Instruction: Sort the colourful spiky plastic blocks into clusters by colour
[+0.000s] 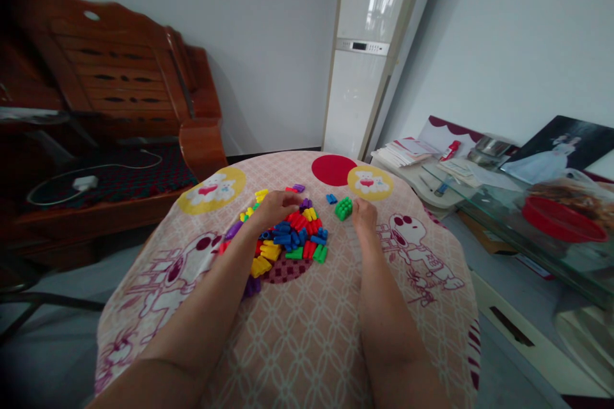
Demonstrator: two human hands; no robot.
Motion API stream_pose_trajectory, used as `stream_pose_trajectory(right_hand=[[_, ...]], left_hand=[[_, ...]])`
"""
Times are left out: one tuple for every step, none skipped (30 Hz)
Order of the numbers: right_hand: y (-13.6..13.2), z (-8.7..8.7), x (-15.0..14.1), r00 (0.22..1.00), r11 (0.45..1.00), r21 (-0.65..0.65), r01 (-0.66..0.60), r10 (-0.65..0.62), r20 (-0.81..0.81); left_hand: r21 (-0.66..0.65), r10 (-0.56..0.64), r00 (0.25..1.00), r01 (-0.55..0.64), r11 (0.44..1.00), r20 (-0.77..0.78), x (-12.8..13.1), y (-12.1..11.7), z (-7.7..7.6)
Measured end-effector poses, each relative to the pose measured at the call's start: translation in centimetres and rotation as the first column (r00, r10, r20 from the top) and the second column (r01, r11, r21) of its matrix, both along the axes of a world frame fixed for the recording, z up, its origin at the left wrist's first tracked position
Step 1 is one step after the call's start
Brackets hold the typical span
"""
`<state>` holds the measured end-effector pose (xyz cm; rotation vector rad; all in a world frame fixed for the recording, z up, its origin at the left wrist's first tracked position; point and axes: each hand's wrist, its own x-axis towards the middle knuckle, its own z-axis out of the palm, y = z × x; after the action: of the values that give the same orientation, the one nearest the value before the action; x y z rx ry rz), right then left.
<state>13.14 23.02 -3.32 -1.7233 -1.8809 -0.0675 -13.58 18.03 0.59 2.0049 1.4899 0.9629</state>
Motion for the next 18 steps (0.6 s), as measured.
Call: stream_pose_trajectory(right_hand=[[-0.1, 0.4, -0.1, 1.000, 1.000, 0.018, 0.014, -0.014, -0.016], [-0.3, 0.8, -0.2, 0.999, 0.999, 0.040, 0.030, -0.029, -0.037], [-0.5, 1.4, -0.3, 0.997, 0.997, 0.062, 0.043, -0.039, -0.062], [-0.8, 2.0, -0.5, 0.995, 0.996, 0.083, 0.045, -0.037, -0.090], [-1.0, 2.7, -0.7, 0.993, 0.995, 0.097, 0.026, -0.014, -0.120], [-1.3, 3.4, -1.0, 0.988, 0.995, 0.100, -0.019, 0.035, -0.153], [-1.7, 4.0, -1.4, 0.976, 0.992, 0.090, -0.086, 0.102, -0.191], [-2.0, 4.5, -1.8, 0.956, 0.984, 0.065, -0.166, 0.177, -0.233], [-2.3, 4.9, -2.2, 0.928, 0.969, 0.033, -0.247, 0.246, -0.279], [-2.6, 5.2, -2.7, 0.898, 0.949, 0.000, -0.315, 0.298, -0.322], [-2.9, 5.4, -3.1, 0.873, 0.931, -0.028, -0.363, 0.330, -0.358], [-3.1, 5.4, -3.6, 0.857, 0.919, -0.046, -0.391, 0.346, -0.383], [-3.3, 5.3, -3.9, 0.848, 0.912, -0.055, -0.405, 0.353, -0.395], [-3.4, 5.2, -4.2, 0.845, 0.909, -0.059, -0.412, 0.357, -0.398], [-3.4, 5.0, -4.4, 0.845, 0.908, -0.062, -0.415, 0.359, -0.395], [-3.3, 4.7, -4.6, 0.847, 0.906, -0.067, -0.417, 0.361, -0.391], [-3.3, 4.5, -4.6, 0.848, 0.905, -0.073, -0.419, 0.361, -0.388], [-3.1, 4.2, -4.7, 0.849, 0.904, -0.079, -0.421, 0.362, -0.386]], left_hand=[[0.006, -0.057, 0.996, 0.057, 0.998, -0.073, 0.3, -0.1, 0.1], [0.010, -0.110, 0.982, 0.113, 0.994, -0.152, 0.5, -0.3, 0.1], [0.010, -0.157, 0.960, 0.164, 0.986, -0.232, 0.8, -0.4, 0.1], [0.006, -0.190, 0.934, 0.201, 0.980, -0.303, 1.0, -0.5, 0.1], [0.000, -0.202, 0.911, 0.217, 0.976, -0.358, 1.1, -0.5, 0.1], [-0.009, -0.199, 0.896, 0.213, 0.977, -0.397, 1.0, -0.5, 0.1], [-0.022, -0.183, 0.888, 0.192, 0.981, -0.422, 0.7, -0.5, 0.1], [-0.030, -0.155, 0.888, 0.157, 0.987, -0.433, 0.2, -0.5, 0.2], [-0.036, -0.117, 0.894, 0.113, 0.993, -0.433, -0.5, -0.5, 0.3], [-0.039, -0.077, 0.902, 0.067, 0.997, -0.426, -1.4, -0.5, 0.5], [-0.044, -0.042, 0.909, 0.026, 0.999, -0.414, -2.4, -0.6, 0.7], [-0.049, -0.007, 0.915, -0.014, 0.999, -0.404, -3.5, -0.7, 0.9], [-0.049, 0.030, 0.916, -0.054, 0.997, -0.399, -4.6, -0.8, 1.2], [-0.048, 0.068, 0.912, -0.096, 0.994, -0.404, -5.7, -0.9, 1.4], [-0.048, 0.106, 0.902, -0.139, 0.989, -0.417, -6.6, -1.0, 1.6], [-0.051, 0.146, 0.889, -0.186, 0.981, -0.434, -7.3, -1.1, 1.7], [-0.055, 0.189, 0.874, -0.237, 0.970, -0.448, -7.8, -1.2, 1.7], [-0.059, 0.233, 0.858, -0.290, 0.955, -0.457, -8.1, -1.2, 1.6]])
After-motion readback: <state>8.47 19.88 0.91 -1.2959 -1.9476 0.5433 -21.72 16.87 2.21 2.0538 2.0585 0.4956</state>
